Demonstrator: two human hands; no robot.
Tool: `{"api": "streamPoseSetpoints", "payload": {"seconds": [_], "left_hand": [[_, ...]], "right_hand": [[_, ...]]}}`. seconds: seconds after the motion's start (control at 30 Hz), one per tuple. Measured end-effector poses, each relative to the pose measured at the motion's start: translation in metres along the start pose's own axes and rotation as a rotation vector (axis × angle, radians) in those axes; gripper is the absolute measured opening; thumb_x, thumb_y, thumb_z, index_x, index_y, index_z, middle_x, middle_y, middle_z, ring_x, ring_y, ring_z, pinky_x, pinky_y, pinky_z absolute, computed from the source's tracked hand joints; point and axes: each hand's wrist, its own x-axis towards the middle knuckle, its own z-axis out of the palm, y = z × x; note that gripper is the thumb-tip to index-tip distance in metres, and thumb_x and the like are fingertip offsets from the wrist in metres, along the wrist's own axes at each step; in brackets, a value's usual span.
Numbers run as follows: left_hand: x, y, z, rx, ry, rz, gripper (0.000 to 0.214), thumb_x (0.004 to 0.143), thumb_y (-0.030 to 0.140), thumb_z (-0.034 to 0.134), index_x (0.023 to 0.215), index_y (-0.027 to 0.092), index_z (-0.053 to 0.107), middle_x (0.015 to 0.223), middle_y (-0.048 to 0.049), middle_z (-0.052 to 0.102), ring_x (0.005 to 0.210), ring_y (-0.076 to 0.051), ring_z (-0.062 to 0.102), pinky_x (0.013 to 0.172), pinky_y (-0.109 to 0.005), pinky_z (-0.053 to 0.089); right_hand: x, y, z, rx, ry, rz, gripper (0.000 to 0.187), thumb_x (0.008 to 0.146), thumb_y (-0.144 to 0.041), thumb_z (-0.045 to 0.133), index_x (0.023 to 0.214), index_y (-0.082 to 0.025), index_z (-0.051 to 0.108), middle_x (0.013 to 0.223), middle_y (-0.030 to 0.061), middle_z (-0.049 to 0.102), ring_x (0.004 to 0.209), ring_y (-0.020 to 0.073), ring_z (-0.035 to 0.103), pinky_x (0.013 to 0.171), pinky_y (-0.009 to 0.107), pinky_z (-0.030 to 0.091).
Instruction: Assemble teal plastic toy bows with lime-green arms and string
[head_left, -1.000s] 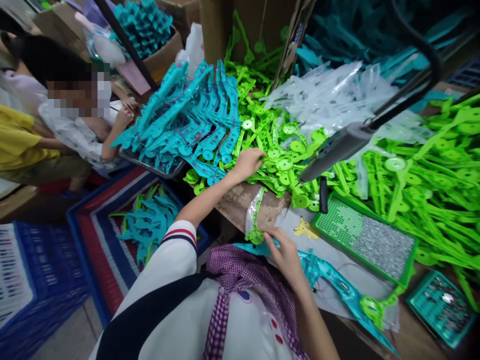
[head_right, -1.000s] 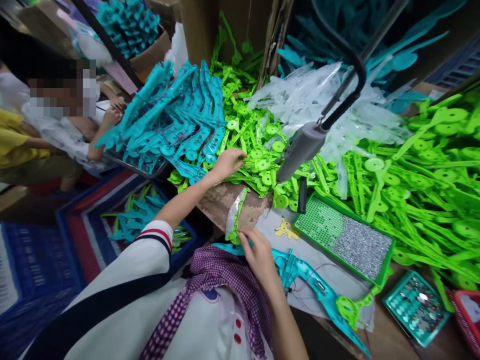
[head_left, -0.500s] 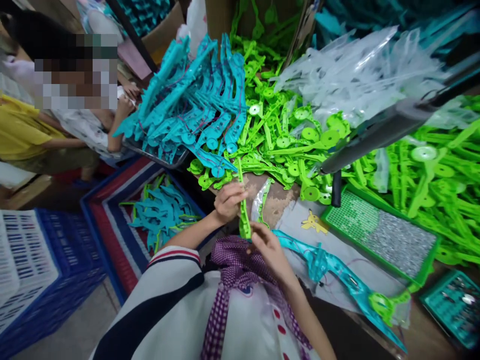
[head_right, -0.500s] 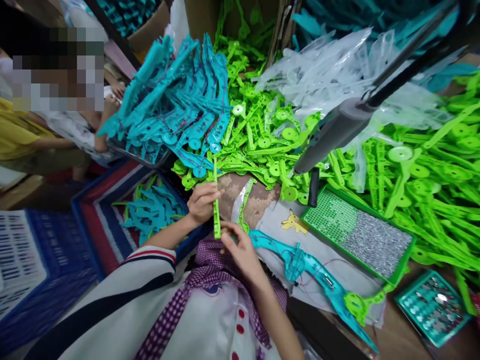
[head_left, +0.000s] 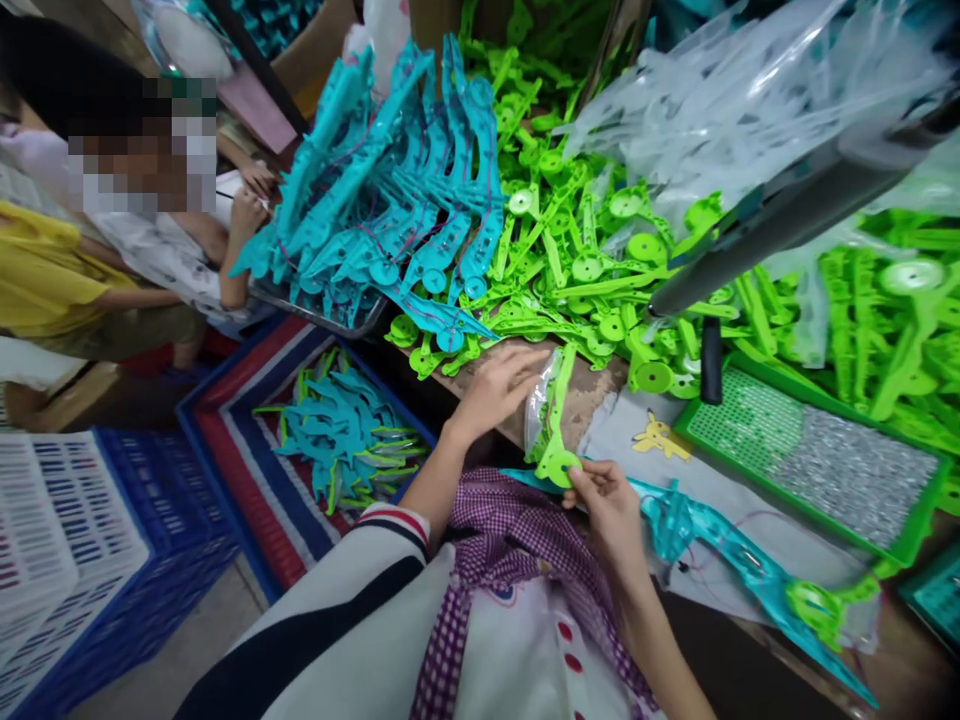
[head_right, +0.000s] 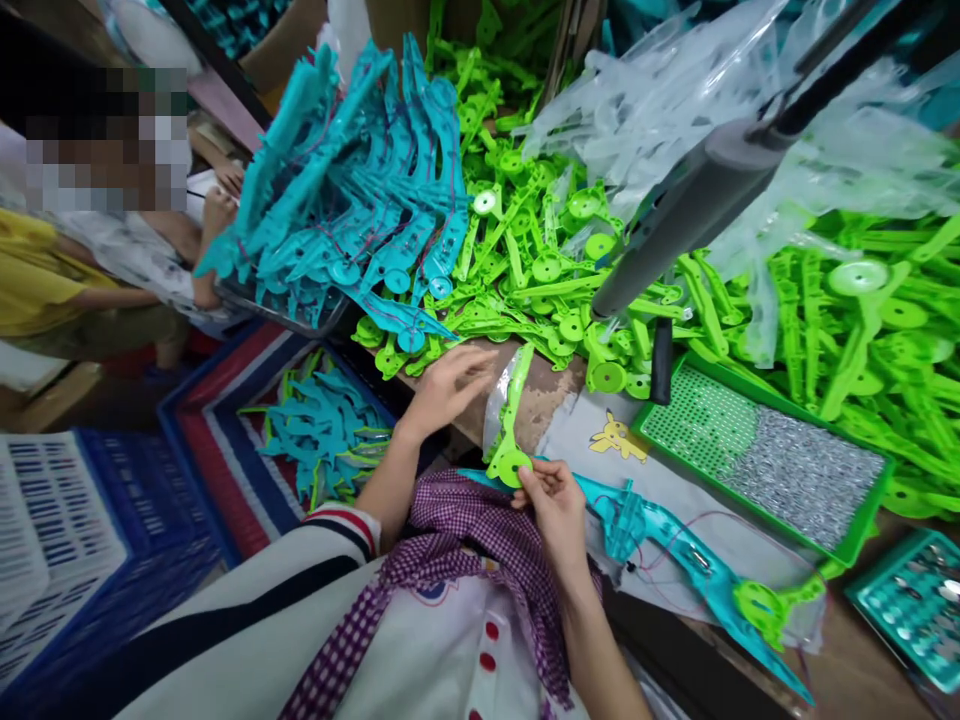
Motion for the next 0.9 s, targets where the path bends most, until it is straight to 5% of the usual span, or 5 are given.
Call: {"api": "streamPoseSetpoints", "payload": {"seconds": [0.13, 0.33, 0.9], "left_hand": [[0.019, -0.016, 0.013, -0.066, -0.097, -0.138, 0.028, 0.099, 0.029, 0.058, 0.124, 0.021, 0.069, 0.119, -0.0083, 0.070, 0.112, -0.019, 0.067, 0.096, -0.034, 0.057], [0.014, -0.042, 0.044, -0.069, -0.201, -0.079, 0.033, 0.097, 0.028, 0.061, 0.128, 0.017, 0.068, 0.126, -0.0123, 0.069, 0.116, -0.023, 0.067, 0.104, -0.041, 0.053], [0.027, -0.054, 0.050, 0.132, -0.286, 0.065, 0.032, 0.101, 0.027, 0.050, 0.121, 0.013, 0.072, 0.132, -0.0158, 0.067, 0.124, -0.024, 0.064, 0.110, -0.044, 0.051]], "right_hand": [[0.008, 0.010, 0.011, -0.038, 0.008, 0.017, 0.058, 0.058, -0.059, 0.088, 0.087, -0.019, 0.058, 0.058, -0.0032, 0.064, 0.045, 0.0128, 0.061, 0.047, 0.024, 0.052], [0.009, 0.008, 0.014, -0.079, 0.027, 0.055, 0.062, 0.054, -0.062, 0.088, 0.085, -0.019, 0.058, 0.060, -0.0029, 0.064, 0.045, 0.0129, 0.061, 0.046, 0.025, 0.054], [0.015, -0.003, 0.011, -0.340, -0.084, -0.029, 0.063, 0.066, -0.079, 0.070, 0.086, -0.021, 0.055, 0.061, -0.0001, 0.065, 0.048, 0.0172, 0.063, 0.048, 0.031, 0.055]]}}
